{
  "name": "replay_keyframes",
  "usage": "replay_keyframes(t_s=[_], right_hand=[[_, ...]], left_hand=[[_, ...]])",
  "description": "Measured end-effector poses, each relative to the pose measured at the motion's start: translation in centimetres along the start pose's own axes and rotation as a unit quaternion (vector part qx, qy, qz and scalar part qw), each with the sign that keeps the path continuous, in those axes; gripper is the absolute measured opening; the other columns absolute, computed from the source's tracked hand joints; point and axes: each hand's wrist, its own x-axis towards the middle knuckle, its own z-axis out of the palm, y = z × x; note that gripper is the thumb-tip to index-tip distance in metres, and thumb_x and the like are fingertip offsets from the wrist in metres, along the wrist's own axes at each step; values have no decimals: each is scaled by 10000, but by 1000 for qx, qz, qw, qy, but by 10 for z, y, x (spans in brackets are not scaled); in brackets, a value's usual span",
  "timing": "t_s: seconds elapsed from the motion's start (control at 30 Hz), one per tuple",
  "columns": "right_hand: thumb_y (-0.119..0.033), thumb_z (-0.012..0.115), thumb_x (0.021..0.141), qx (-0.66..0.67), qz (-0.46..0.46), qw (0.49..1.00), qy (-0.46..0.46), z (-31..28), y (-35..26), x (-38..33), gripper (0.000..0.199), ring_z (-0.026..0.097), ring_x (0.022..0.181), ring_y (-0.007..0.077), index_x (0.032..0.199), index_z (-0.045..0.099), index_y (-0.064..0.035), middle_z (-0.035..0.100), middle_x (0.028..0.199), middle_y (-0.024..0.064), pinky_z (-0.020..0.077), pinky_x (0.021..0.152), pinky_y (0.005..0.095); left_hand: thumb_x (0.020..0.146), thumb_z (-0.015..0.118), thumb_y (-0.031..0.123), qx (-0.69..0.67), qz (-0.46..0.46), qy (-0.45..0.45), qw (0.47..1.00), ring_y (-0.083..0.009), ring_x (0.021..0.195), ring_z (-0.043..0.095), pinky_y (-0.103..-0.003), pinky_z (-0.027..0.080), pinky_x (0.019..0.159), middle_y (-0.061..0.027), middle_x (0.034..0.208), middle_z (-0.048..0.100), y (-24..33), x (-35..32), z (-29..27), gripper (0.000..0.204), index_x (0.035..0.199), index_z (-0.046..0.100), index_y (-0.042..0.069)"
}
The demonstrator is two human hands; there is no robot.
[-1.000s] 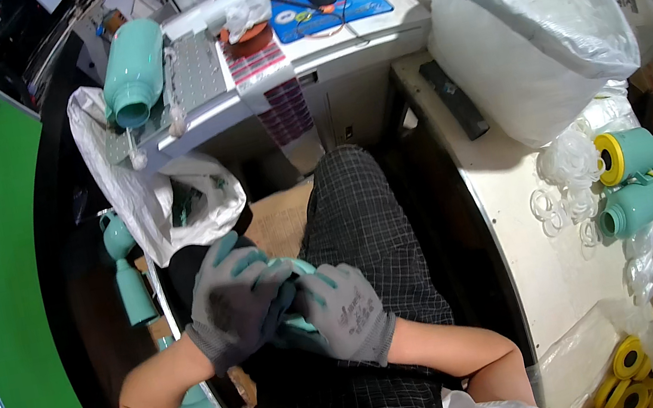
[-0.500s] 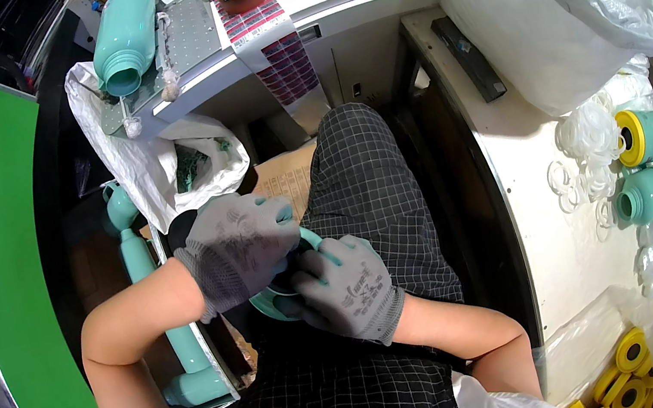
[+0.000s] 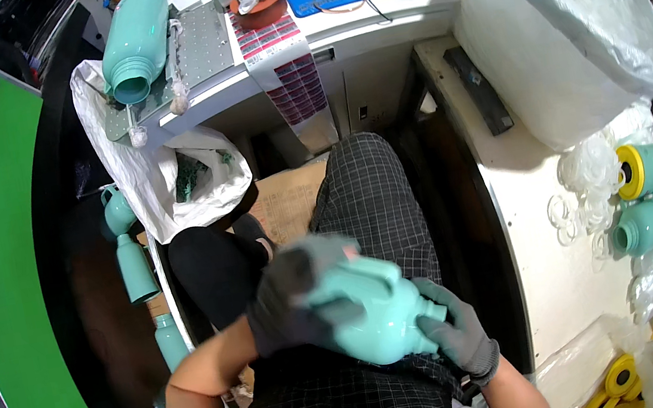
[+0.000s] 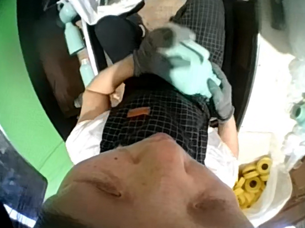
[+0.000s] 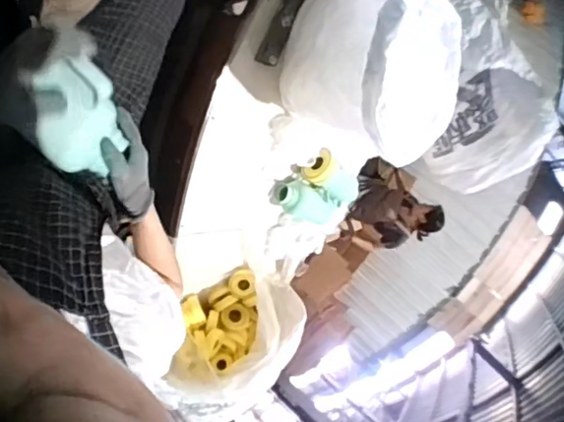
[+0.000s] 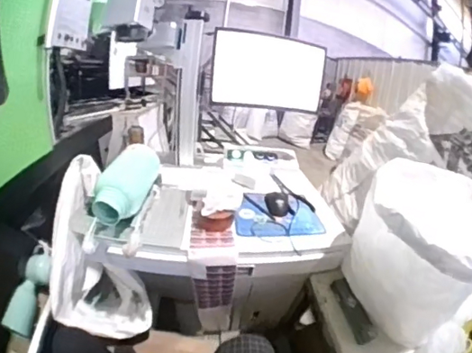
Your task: The person assembles teal water bottles by inserting a small internal component, attaching a yellow lid, and applying a label. The person handles the bottles one at a time, placing the finished items on a nearby table.
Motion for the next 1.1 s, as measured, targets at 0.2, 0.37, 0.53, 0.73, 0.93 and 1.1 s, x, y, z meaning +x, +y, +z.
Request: replay_keyframes(t_s=[0.2,0.37,0.53,0.73,0.93,1.1], right_hand=[[-583,704,915,7,-220,952,213,-18,-7,18,1029,526,1355,310,1605,260,39,483,1509,210,459,1113,438],[-452,835,827,-175,-291,905,257,-20,2,44,1171,394,1493,322,1640,169,64,343,1644,234,352,1206,445],[-173,788,767,-179,-308,895,268,-15,29,46,1074,444,1469,347,1632,196,60,322,1649,256,406,1185,455],[-250,820,767,-185,-354,886,235,-4,16,49,1087,458,1458,387,1650,233,-12,256,1672,282,456,1146,473],[-229,818,765,-224,-376,864,248,9,22,47,1068,461,1452,409,1659,253,-76,231,1678,287,478,1127,497],[-187,817,752,-210,-353,877,249,11,31,47,1075,436,1470,412,1662,251,-100,197,1687,277,495,1113,500]], left_hand=[[917,795,271,-29,-376,250,892,-141,1011,624,-289,515,859,-118,1142,676,-225,53,-14,546,1273,594,-91],[846,839,192,-222,-365,222,876,-137,889,682,-302,569,833,-108,999,729,-289,77,-13,502,1215,635,-80],[887,747,103,-21,-315,284,905,-183,826,706,-339,578,804,-120,976,733,-226,61,1,526,1375,570,16],[898,715,101,82,-191,313,927,-280,857,751,-365,579,816,-173,1028,756,-201,75,-22,382,1273,664,52],[891,750,86,83,-239,292,922,-277,895,745,-350,576,818,-174,1122,739,-173,81,-33,251,1130,697,28],[860,805,85,175,-122,357,909,-244,913,691,-322,561,771,-110,1145,639,-166,59,-21,211,1055,729,58]])
